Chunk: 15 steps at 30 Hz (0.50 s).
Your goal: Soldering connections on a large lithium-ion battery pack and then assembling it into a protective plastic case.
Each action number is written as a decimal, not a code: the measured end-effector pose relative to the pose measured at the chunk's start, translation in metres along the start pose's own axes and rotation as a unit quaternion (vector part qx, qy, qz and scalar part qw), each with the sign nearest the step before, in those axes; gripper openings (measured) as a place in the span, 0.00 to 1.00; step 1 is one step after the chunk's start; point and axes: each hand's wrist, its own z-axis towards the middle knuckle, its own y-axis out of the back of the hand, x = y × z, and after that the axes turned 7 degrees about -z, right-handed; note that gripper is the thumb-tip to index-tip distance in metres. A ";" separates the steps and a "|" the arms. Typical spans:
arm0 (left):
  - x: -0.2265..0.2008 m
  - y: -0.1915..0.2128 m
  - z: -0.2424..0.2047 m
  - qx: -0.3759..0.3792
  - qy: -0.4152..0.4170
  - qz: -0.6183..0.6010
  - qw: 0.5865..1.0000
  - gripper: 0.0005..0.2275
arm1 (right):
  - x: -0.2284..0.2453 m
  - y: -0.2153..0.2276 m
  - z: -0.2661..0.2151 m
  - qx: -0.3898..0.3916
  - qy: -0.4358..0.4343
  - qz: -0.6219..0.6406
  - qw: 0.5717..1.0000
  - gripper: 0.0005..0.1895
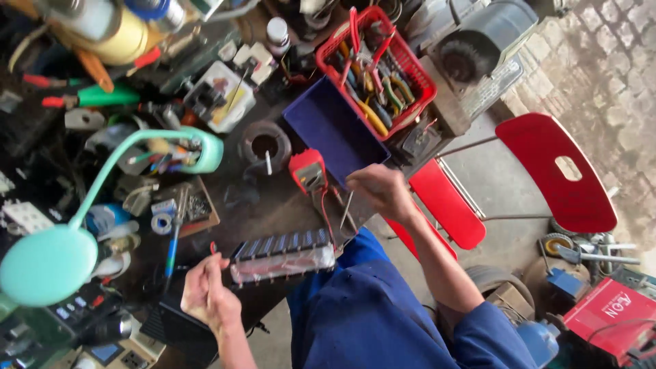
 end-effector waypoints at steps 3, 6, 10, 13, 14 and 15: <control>0.006 -0.004 -0.002 -0.025 -0.023 -0.016 0.999 0.01 | -0.040 0.063 0.039 -0.097 -0.074 -0.014 0.992 0.08; 0.000 -0.014 -0.009 -0.035 -0.014 0.072 0.997 0.01 | -0.113 0.100 0.086 -0.180 -0.060 -0.095 0.977 0.03; -0.003 -0.028 -0.011 -0.050 0.015 0.072 0.996 0.02 | -0.190 0.120 0.157 -0.161 0.012 -0.194 0.968 0.09; -0.003 -0.030 -0.014 -0.059 0.004 0.128 0.990 0.02 | -0.233 0.118 0.196 -0.105 0.029 -0.338 0.935 0.12; -0.004 -0.032 -0.014 -0.047 -0.011 0.149 0.988 0.03 | -0.242 0.117 0.208 -0.088 0.020 -0.361 0.928 0.19; -0.006 -0.033 -0.015 -0.035 -0.026 0.171 0.984 0.03 | -0.249 0.116 0.219 -0.071 0.011 -0.383 0.921 0.29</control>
